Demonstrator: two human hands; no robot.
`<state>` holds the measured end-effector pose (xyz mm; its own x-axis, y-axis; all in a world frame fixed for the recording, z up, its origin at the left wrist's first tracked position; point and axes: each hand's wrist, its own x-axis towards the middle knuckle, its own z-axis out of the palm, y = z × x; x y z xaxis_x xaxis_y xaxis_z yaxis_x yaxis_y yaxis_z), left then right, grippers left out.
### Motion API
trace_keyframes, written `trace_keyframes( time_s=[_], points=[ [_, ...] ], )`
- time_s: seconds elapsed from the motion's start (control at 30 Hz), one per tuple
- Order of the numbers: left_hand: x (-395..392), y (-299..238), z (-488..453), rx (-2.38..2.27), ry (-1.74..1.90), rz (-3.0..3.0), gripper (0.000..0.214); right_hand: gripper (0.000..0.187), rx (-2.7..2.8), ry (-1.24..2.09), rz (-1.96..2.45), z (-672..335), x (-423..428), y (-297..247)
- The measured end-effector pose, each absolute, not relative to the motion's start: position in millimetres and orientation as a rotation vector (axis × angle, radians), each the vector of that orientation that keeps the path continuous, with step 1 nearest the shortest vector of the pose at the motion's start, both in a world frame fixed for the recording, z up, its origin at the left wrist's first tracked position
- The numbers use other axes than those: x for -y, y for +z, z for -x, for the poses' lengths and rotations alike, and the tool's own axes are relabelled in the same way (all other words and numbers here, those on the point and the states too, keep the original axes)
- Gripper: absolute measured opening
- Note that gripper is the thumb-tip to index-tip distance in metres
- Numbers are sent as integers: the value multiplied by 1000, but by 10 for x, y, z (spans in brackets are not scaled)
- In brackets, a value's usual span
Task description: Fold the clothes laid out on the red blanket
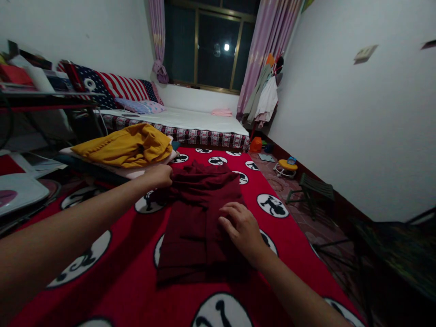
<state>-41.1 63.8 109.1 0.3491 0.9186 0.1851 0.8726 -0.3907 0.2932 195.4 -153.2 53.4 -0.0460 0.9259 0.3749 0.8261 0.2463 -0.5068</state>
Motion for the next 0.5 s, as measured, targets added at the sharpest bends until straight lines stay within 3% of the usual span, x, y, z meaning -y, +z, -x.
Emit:
trace_keyframes(
  time_s=[0.17,0.3,0.5],
  points=[
    [-471,1063,127,-1609,553,-2816,35,61,2185,177,1724,-1860,1322,244],
    [-486,978,-364,-1376,551,-2810,35,62,2254,155,1736,-1799,1350,162],
    [-730,625,-799,-1394,528,-2703,28,61,2230,176,1706,-1846,1361,173]
  ],
)
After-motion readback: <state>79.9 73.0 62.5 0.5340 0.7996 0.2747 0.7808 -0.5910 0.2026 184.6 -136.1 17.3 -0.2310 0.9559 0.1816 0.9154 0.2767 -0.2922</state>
